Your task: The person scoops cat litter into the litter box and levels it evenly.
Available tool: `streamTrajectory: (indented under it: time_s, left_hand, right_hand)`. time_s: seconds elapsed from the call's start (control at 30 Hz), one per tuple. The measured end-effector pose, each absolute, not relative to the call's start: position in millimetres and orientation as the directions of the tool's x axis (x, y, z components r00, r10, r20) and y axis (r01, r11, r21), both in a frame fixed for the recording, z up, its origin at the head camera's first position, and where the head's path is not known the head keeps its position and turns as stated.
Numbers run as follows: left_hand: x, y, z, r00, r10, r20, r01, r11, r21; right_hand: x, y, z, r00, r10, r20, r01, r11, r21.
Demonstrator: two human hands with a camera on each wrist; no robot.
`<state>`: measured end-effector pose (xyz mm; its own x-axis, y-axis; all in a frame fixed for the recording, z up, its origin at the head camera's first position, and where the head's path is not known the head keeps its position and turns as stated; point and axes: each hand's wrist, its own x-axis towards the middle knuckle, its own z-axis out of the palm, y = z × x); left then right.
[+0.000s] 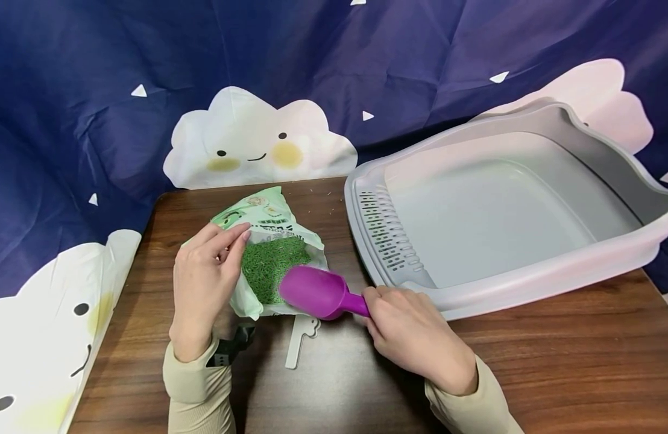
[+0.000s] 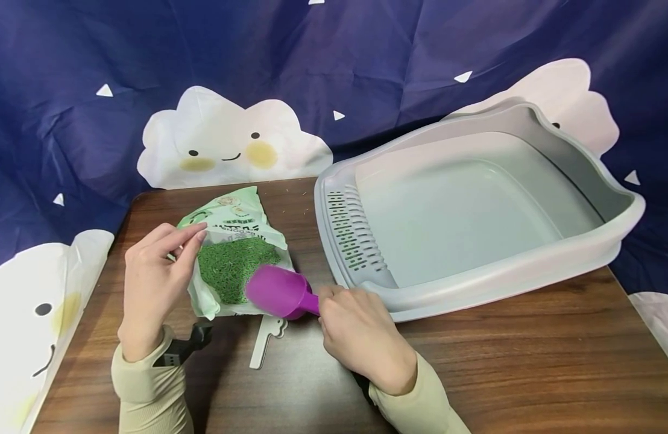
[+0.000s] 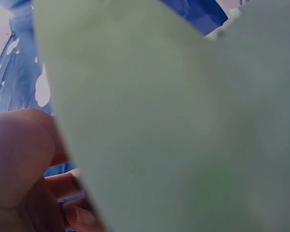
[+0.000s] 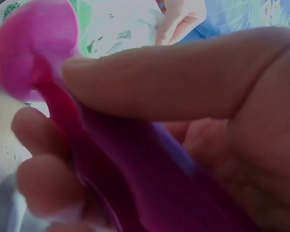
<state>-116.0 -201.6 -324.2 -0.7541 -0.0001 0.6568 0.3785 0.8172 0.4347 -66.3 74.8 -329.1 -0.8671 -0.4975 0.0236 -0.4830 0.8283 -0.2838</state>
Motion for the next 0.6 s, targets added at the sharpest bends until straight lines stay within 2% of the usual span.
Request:
streamTrajectory:
  time_s: [0.37, 0.6]
  left_hand:
    - [-116, -203, -325, -0.765, 0.003, 0.644, 0.364, 0.826, 0.429]
    - [-116, -203, -324, -0.761, 0.012, 0.648, 0.363, 0.837, 0.41]
  right_hand:
    - [-61, 62, -333, -0.871, -0.491, 0.015, -0.477, 0.838, -0.264]
    - [-62, 55, -343, -0.868, -0.496, 0.017, -0.471, 0.812, -0.343]
